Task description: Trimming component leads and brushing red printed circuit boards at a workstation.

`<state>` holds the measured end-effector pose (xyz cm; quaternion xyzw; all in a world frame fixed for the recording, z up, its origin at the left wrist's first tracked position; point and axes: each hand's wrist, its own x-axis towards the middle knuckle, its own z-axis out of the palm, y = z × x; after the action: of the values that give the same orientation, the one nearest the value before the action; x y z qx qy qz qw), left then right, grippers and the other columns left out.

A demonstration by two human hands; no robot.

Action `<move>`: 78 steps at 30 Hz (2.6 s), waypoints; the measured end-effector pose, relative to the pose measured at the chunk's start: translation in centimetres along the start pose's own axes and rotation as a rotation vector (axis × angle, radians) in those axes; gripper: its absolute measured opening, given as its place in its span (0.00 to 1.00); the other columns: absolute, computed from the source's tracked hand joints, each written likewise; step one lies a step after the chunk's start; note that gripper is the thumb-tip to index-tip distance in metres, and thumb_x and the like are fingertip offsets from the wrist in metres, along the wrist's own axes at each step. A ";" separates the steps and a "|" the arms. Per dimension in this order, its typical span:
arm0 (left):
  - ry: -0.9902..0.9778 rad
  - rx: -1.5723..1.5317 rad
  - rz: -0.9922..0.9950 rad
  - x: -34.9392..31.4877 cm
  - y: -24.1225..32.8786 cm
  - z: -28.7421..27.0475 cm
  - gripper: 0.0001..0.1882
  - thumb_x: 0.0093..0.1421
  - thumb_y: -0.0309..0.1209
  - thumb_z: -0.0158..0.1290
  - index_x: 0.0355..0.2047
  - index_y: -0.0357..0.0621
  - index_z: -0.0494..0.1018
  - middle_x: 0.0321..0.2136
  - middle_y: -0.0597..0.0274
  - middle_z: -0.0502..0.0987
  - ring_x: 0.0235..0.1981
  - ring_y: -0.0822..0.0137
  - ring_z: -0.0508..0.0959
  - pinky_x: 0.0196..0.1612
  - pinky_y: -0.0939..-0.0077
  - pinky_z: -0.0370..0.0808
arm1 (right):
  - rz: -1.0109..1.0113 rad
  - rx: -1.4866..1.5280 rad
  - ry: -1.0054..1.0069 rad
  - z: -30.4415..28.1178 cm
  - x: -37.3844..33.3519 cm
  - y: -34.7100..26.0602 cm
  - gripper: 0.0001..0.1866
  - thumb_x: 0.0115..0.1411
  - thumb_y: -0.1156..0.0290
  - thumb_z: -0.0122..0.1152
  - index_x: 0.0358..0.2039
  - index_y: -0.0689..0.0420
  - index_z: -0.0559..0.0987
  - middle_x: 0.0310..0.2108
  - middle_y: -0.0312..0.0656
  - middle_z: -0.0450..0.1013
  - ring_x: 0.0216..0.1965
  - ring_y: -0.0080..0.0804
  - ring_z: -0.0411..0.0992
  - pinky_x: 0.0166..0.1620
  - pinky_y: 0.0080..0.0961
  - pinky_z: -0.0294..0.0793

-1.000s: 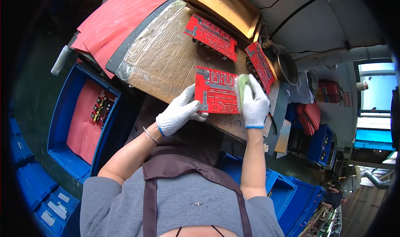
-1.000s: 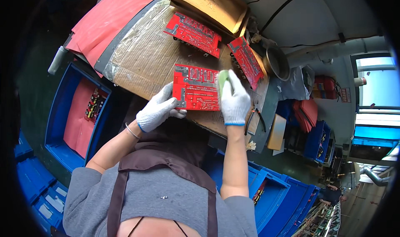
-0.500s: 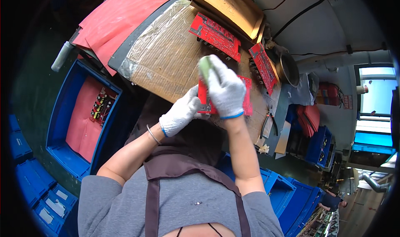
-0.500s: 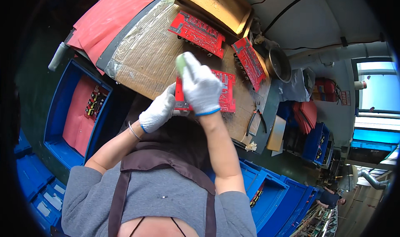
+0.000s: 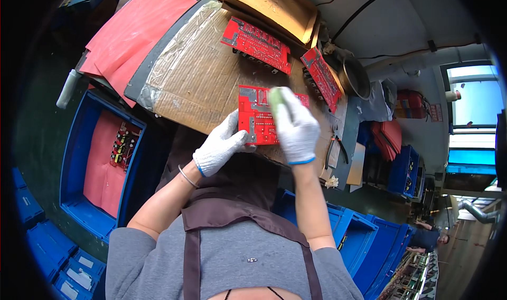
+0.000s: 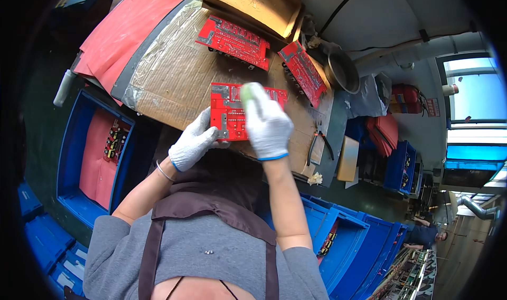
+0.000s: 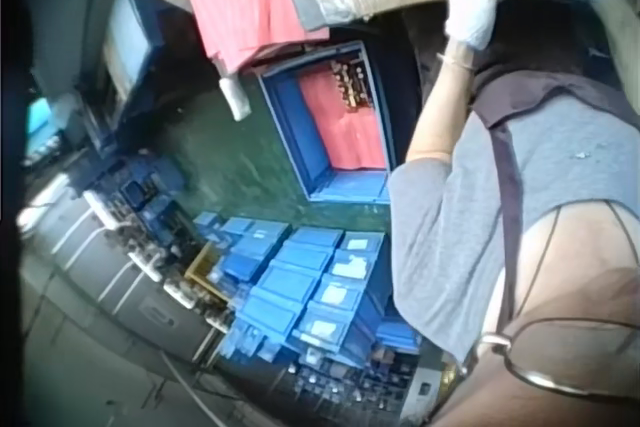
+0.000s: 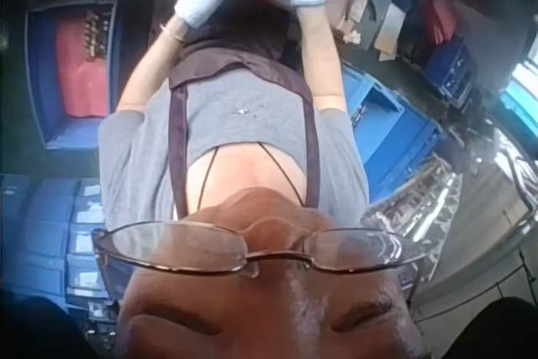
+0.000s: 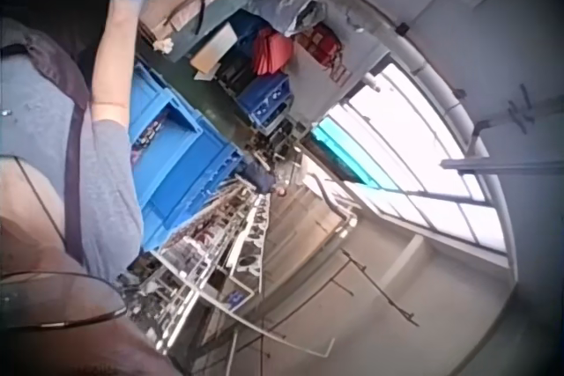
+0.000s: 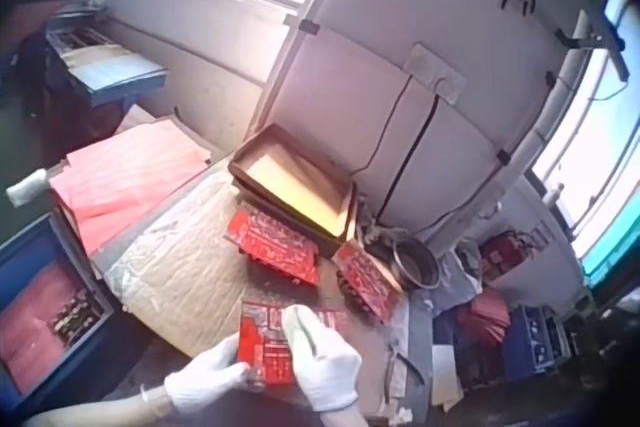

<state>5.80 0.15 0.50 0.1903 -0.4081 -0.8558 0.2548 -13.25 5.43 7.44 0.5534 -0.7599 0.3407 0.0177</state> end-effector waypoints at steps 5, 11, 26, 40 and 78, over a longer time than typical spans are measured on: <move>0.037 0.024 -0.013 -0.5 -0.4 -0.5 0.37 0.72 0.30 0.51 0.77 0.39 0.48 0.66 0.53 0.67 0.60 0.62 0.75 0.58 0.62 0.81 | -0.132 -0.061 0.033 1.7 2.8 -0.5 0.20 0.64 0.72 0.65 0.57 0.47 0.84 0.39 0.52 0.83 0.38 0.48 0.83 0.44 0.36 0.83; 0.064 0.003 -0.055 -0.1 -0.4 -0.1 0.37 0.72 0.31 0.52 0.77 0.41 0.49 0.67 0.53 0.67 0.60 0.59 0.77 0.58 0.58 0.81 | 0.125 0.084 0.156 -0.6 0.0 2.8 0.18 0.65 0.67 0.65 0.55 0.48 0.85 0.44 0.53 0.83 0.44 0.49 0.84 0.49 0.37 0.83; 0.104 0.011 -0.046 -0.3 0.2 0.5 0.33 0.73 0.26 0.49 0.76 0.43 0.52 0.65 0.53 0.70 0.58 0.59 0.79 0.57 0.59 0.82 | -0.009 0.051 0.017 -0.5 -2.0 -0.7 0.19 0.64 0.71 0.67 0.56 0.51 0.84 0.43 0.53 0.83 0.43 0.49 0.84 0.48 0.35 0.83; 0.075 -0.049 0.017 0.5 -1.3 0.2 0.50 0.72 0.71 0.28 0.77 0.43 0.49 0.69 0.50 0.67 0.63 0.50 0.76 0.58 0.55 0.81 | 0.239 0.182 0.152 -3.8 -1.9 6.4 0.19 0.65 0.73 0.66 0.56 0.53 0.84 0.49 0.54 0.82 0.47 0.46 0.84 0.50 0.33 0.84; -0.271 -3.284 -0.445 -0.7 -3.2 -2.1 0.47 0.74 0.65 0.31 0.78 0.40 0.46 0.77 0.50 0.54 0.77 0.54 0.55 0.77 0.50 0.52 | -0.226 -0.028 -0.088 1.5 0.2 -4.4 0.19 0.63 0.71 0.68 0.56 0.49 0.85 0.31 0.48 0.80 0.29 0.47 0.81 0.35 0.37 0.80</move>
<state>6.52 1.04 -3.22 0.2831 -0.8836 0.3725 -0.0167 -9.05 3.78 8.58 0.6494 -0.6975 0.3013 0.0302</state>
